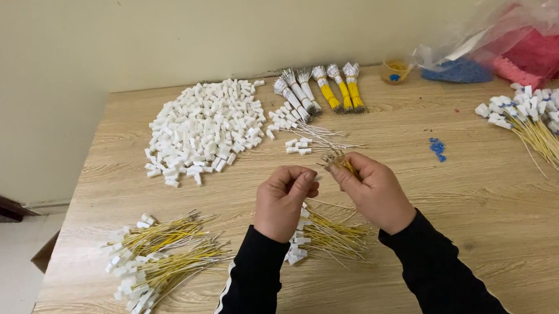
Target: Assembling white plastic connectors onto yellow wires at a workbench
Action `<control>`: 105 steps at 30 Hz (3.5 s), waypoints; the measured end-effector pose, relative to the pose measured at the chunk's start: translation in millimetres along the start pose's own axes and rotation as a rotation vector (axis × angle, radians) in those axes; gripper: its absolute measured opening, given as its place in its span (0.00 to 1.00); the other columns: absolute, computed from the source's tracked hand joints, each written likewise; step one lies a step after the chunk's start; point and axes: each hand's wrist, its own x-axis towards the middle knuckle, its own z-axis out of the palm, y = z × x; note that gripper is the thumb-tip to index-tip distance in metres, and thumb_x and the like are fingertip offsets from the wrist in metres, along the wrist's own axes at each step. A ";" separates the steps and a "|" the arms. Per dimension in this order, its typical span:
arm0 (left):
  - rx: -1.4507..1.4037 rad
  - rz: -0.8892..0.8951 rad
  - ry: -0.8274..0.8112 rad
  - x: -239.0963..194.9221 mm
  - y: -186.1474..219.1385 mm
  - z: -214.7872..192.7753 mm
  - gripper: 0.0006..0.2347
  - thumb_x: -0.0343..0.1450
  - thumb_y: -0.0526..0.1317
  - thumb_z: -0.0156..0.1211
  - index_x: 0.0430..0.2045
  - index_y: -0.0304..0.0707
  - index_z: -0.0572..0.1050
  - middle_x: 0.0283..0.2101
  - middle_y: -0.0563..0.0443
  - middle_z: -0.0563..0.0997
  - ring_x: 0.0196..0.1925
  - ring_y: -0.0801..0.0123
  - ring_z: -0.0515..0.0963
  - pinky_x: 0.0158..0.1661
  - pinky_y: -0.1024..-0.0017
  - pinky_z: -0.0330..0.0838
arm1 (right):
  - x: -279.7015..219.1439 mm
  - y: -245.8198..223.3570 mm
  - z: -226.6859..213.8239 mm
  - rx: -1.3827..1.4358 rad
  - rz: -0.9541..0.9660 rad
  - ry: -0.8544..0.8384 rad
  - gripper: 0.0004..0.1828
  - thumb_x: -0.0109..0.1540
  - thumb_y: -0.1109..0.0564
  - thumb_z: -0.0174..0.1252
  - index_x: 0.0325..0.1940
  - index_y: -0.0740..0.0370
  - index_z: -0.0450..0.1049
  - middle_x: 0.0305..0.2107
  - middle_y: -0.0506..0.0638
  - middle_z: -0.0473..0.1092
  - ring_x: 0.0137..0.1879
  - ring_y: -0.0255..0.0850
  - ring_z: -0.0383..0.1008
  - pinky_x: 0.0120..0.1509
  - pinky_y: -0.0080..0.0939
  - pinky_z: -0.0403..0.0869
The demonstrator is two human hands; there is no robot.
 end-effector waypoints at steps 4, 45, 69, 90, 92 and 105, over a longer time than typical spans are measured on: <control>0.013 0.025 -0.004 -1.3 4.3 1.7 0.05 0.69 0.33 0.61 0.31 0.26 0.78 0.29 0.38 0.81 0.31 0.65 0.82 0.35 0.67 0.81 | -5.0 -17.5 1.8 -0.013 -0.026 -0.029 0.10 0.63 0.57 0.55 0.29 0.63 0.73 0.13 0.46 0.61 0.24 0.32 0.58 0.28 0.31 0.61; -0.162 -0.087 -0.070 -0.9 5.4 -8.9 0.11 0.68 0.30 0.59 0.43 0.30 0.74 0.41 0.41 0.81 0.40 0.69 0.81 0.41 0.75 0.80 | -0.9 -29.1 -11.0 -0.381 -0.153 -0.061 0.05 0.56 0.57 0.63 0.32 0.61 0.77 0.20 0.54 0.68 0.29 0.44 0.72 0.34 0.40 0.69; -0.331 -0.259 -0.060 -3.6 -9.1 -18.3 0.08 0.68 0.30 0.59 0.39 0.26 0.73 0.39 0.36 0.80 0.36 0.61 0.84 0.38 0.70 0.82 | 3.5 -15.1 -7.6 -0.343 -0.120 -0.082 0.05 0.56 0.59 0.63 0.31 0.62 0.76 0.20 0.54 0.67 0.29 0.42 0.70 0.33 0.38 0.68; -0.162 -0.225 -0.069 6.3 -28.6 -28.3 0.08 0.67 0.30 0.62 0.37 0.24 0.75 0.36 0.36 0.81 0.33 0.61 0.83 0.36 0.68 0.83 | 11.7 21.1 11.2 -0.311 -0.059 -0.157 0.06 0.61 0.56 0.57 0.35 0.62 0.73 0.20 0.54 0.65 0.29 0.44 0.68 0.35 0.41 0.67; -0.148 -0.230 -0.077 9.3 -32.4 -30.7 0.07 0.67 0.30 0.62 0.36 0.25 0.75 0.35 0.38 0.81 0.33 0.62 0.83 0.35 0.70 0.83 | 14.9 33.6 13.1 -0.297 -0.052 -0.170 0.07 0.62 0.56 0.55 0.35 0.63 0.73 0.20 0.55 0.64 0.29 0.44 0.67 0.35 0.41 0.67; 1.019 -0.240 -0.231 74.6 -41.8 -65.0 0.11 0.63 0.50 0.66 0.33 0.49 0.82 0.37 0.49 0.83 0.43 0.54 0.82 0.46 0.61 0.74 | 45.8 55.7 -43.3 -0.251 -0.031 0.186 0.15 0.71 0.49 0.46 0.41 0.63 0.67 0.21 0.54 0.64 0.29 0.43 0.69 0.38 0.45 0.71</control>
